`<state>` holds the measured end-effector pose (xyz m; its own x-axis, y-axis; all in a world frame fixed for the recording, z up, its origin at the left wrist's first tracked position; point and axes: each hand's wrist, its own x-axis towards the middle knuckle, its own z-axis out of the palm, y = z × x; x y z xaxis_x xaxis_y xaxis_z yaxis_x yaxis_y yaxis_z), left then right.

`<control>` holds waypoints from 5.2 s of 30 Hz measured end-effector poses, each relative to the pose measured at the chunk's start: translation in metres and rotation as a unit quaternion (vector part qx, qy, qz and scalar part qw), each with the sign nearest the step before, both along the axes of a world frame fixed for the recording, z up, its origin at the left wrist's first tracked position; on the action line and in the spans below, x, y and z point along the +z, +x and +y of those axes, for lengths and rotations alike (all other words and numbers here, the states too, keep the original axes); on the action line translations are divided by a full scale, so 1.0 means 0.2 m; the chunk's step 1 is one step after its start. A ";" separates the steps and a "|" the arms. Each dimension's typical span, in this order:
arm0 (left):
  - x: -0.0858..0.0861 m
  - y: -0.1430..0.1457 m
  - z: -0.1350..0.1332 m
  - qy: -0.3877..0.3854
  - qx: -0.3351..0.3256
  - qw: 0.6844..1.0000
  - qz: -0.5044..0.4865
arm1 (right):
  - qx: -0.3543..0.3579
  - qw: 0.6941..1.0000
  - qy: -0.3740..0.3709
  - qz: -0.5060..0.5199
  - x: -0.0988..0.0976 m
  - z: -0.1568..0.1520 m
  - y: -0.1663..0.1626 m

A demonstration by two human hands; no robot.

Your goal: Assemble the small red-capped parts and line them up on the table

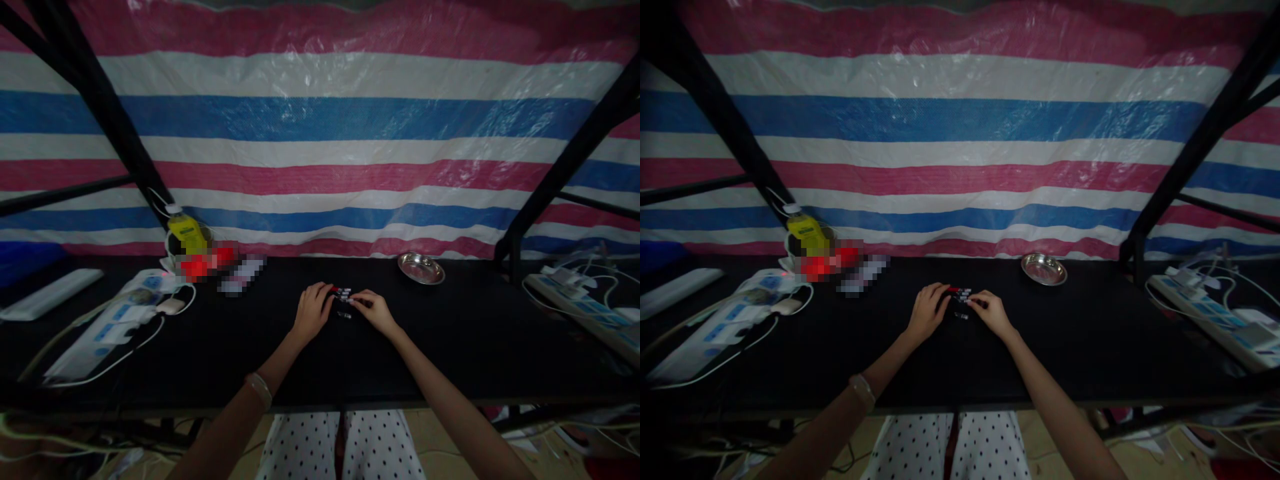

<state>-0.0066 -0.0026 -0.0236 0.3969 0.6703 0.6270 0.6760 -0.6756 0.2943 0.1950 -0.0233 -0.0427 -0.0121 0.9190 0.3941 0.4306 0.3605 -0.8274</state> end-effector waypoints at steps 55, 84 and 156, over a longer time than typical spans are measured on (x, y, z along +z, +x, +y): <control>0.01 0.01 0.00 -0.057 -0.072 0.992 0.091 | -0.019 0.892 -0.158 0.423 0.10 -0.01 0.05; 0.03 0.01 -0.02 -0.057 -0.099 0.990 0.085 | -0.193 0.977 0.007 -0.087 -0.07 0.01 0.15; -0.04 -0.04 -0.19 -0.111 0.065 0.983 0.130 | -0.192 0.935 0.039 -0.296 0.04 -0.53 0.03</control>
<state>-0.0143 -0.0406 -0.0321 0.4274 0.8342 0.3486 0.8238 -0.5182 0.2299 0.2002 -0.1290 -0.0352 0.0755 0.8696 0.4879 0.9148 0.1343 -0.3810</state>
